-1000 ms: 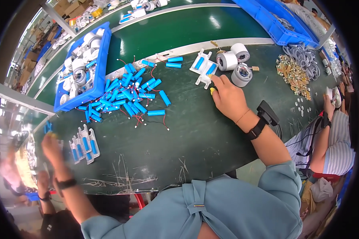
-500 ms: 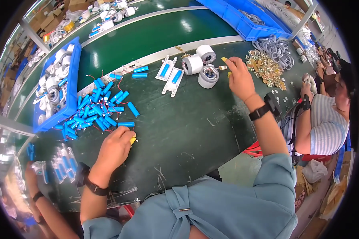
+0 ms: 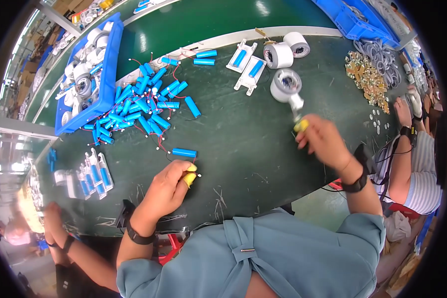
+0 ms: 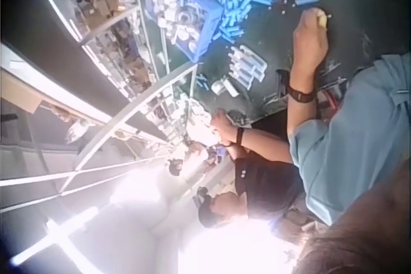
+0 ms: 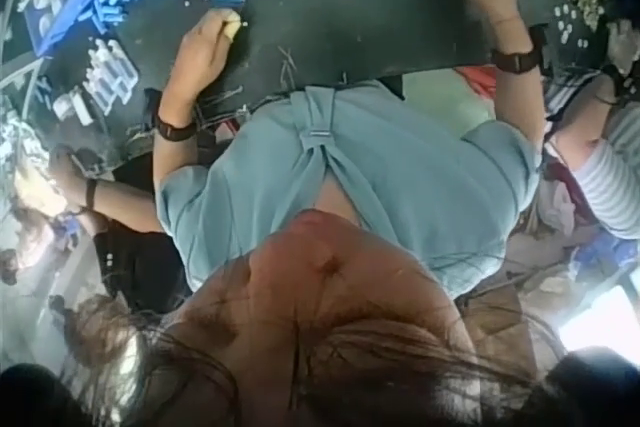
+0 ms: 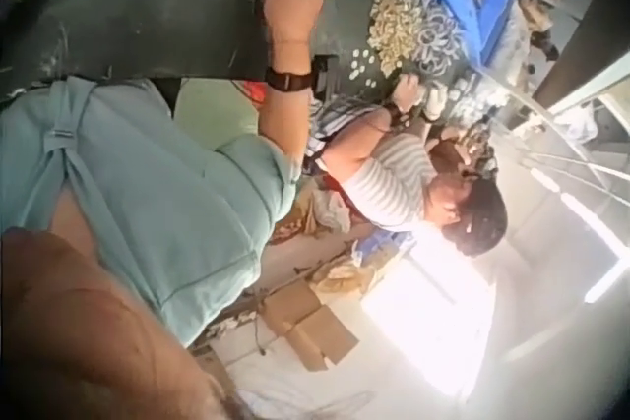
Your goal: The person assembles a small fan by connecting a circuit board to a white housing and inserting a blue battery into a plastic frame. They then snap the battery frame into the housing and place the completed unit on the workbench.
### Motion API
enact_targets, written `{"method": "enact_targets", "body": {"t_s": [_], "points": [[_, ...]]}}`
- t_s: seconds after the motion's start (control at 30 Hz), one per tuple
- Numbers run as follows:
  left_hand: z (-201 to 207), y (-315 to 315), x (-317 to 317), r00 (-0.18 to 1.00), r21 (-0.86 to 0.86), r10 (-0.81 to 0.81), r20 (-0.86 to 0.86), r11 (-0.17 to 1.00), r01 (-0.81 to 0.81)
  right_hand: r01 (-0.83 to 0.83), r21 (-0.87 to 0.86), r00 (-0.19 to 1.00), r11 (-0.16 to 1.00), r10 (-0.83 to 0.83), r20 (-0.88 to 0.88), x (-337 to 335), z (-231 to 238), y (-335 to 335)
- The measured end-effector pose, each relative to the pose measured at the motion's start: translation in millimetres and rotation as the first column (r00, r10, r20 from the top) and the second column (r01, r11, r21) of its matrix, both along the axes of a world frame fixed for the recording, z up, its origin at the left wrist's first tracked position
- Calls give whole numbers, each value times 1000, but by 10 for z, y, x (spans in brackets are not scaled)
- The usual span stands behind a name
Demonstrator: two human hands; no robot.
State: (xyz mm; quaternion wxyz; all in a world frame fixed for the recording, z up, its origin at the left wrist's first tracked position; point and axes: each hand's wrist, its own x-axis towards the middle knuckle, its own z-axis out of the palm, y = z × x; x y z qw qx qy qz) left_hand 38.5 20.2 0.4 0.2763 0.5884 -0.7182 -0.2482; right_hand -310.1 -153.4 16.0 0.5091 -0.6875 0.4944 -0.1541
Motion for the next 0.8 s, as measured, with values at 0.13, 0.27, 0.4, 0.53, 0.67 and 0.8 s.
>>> {"method": "enact_targets", "body": {"t_s": [0.13, 0.27, 0.4, 0.53, 0.67, 0.8], "points": [[23, -31, -61, 992, -38, -86, -92, 996, 82, -169, 283, 959, 944, 91, 268, 466, -24, 492], [74, -74, -178, 994, -61, -78, -74, 995, 74, -266, 350, 891, 898, 91, 445, 902, -154, 768], [58, 8, -234, 941, 193, 78, -328, 981, -13, -343, 410, 856, 845, 101, 507, 1110, -237, 853], [38, -24, -298, 862, 360, 210, -461, 932, -35, -370, 387, 845, 845, 133, 519, 1147, -248, 875], [32, -56, -350, 846, 362, 221, -486, 931, -35, -371, 377, 843, 848, 137, 521, 1142, -265, 871], [14, -76, -345, 838, 393, 244, -487, 919, -39, -376, 332, 822, 865, 145, 551, 1132, -285, 886]]}}
